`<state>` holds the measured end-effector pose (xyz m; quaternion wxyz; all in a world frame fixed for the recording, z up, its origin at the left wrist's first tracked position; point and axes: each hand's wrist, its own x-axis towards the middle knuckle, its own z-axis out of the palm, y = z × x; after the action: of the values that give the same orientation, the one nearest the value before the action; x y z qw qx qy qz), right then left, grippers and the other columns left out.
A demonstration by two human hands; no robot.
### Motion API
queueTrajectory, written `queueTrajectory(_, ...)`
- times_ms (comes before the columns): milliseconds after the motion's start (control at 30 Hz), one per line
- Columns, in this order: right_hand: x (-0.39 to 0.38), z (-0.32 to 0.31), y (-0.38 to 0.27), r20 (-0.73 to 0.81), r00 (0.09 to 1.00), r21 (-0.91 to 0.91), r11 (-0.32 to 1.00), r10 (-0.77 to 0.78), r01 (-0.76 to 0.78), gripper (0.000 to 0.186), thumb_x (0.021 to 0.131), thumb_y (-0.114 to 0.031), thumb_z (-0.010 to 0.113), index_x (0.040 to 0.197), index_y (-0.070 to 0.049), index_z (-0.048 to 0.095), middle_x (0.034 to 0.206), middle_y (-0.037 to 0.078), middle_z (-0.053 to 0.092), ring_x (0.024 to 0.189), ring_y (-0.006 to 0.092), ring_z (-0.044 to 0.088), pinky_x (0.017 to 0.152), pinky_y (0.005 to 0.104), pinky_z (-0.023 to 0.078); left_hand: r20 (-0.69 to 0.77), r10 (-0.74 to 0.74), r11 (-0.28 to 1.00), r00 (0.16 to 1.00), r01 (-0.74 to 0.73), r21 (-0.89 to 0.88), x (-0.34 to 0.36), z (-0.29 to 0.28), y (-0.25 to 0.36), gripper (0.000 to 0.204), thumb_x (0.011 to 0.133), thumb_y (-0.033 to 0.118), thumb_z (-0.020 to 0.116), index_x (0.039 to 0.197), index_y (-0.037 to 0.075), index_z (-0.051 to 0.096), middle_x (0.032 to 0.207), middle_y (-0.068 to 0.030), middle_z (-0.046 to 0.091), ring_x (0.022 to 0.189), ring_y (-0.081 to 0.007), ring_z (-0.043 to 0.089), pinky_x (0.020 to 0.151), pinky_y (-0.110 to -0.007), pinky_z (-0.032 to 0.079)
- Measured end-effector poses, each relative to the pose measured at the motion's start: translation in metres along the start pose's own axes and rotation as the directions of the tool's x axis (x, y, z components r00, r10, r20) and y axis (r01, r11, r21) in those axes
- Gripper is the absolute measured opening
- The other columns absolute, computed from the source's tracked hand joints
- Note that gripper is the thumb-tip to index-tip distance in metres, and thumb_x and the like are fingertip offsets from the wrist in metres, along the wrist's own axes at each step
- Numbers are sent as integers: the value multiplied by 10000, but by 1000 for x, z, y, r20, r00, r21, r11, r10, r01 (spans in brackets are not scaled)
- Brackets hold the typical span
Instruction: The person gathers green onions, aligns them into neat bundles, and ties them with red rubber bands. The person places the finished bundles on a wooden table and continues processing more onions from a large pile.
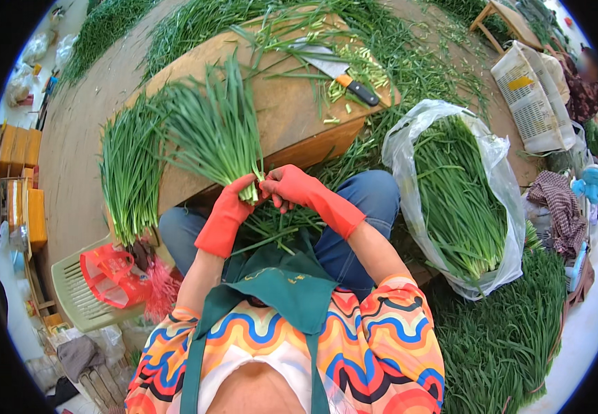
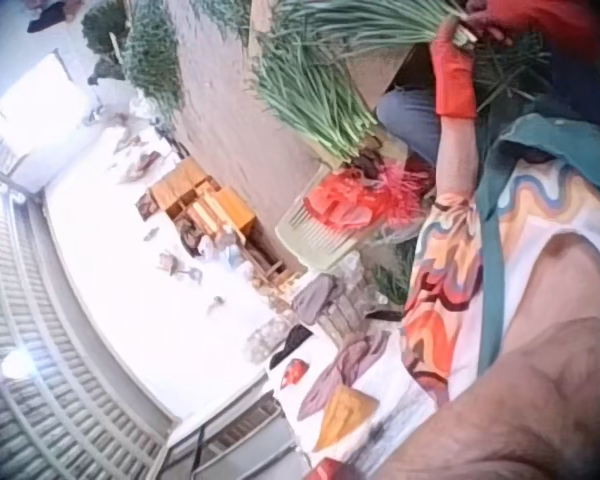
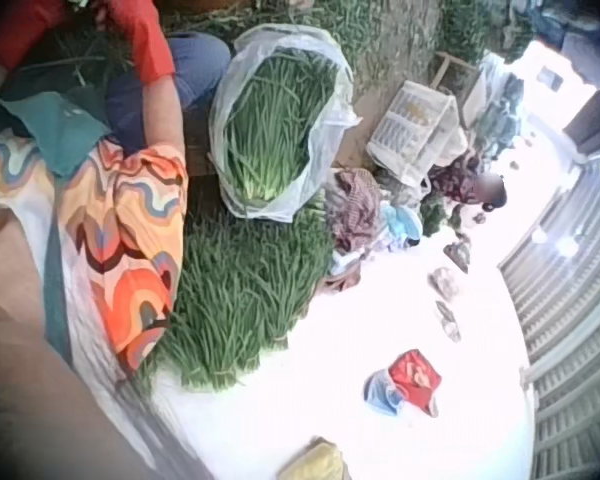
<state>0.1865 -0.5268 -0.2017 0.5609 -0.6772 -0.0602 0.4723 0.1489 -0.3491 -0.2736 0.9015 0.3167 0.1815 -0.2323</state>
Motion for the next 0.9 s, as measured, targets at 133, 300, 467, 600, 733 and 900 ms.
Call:
queueTrajectory(133, 0, 1, 8, -166, 986, 56, 998, -23, 33, 212, 818, -238, 522, 726, -49, 546, 529, 27, 526, 411, 113, 506, 391, 228, 377, -235, 87, 996, 968, -79, 43, -14, 21, -5, 209, 759, 82, 583, 961, 44, 541, 885, -99, 607, 780, -232, 599, 721, -392, 493)
queueTrajectory(300, 2, 13, 12, -98, 994, -35, 998, -53, 50, 201, 815, -227, 532, 729, -45, 543, 567, 23, 549, 443, 101, 520, 399, 216, 395, -280, 109, 994, 954, -107, 23, -13, 17, -10, 231, 740, 28, 606, 964, 18, 550, 817, -88, 597, 677, -210, 588, 565, -353, 495)
queueTrajectory(467, 0, 11, 16, -142, 990, 37, 999, -23, 29, 257, 825, -280, 517, 740, -39, 546, 560, 33, 543, 444, 114, 528, 412, 228, 390, -258, 41, 998, 965, -53, -42, -13, 14, -13, 184, 767, 64, 588, 945, 30, 555, 836, -82, 594, 694, -212, 582, 583, -347, 499)
queueTrajectory(600, 1, 1, 15, -305, 952, 43, 999, -14, 28, 287, 815, -300, 527, 760, -19, 538, 554, 43, 539, 445, 128, 534, 417, 240, 400, -268, 32, 999, 963, -23, 39, -11, 15, -14, 218, 767, 95, 598, 973, 41, 549, 866, -85, 600, 739, -210, 589, 627, -331, 499)
queueTrajectory(733, 12, 16, 9, -292, 956, -146, 989, -19, -25, 264, 801, -293, 556, 751, -35, 535, 578, 51, 570, 476, 123, 555, 430, 230, 410, -225, 67, 982, 972, -24, 190, -12, 12, -19, 240, 771, 85, 579, 999, 20, 546, 863, -89, 605, 752, -211, 588, 606, -318, 486)
queueTrajectory(900, 17, 13, 12, -238, 956, -478, 878, -170, 37, 223, 791, -232, 538, 792, -10, 559, 596, 75, 591, 498, 146, 580, 446, 250, 437, -128, 9, 976, 992, 19, 218, -14, 7, -18, 242, 775, 101, 557, 997, 5, 539, 864, -100, 606, 748, -208, 588, 621, -327, 468)
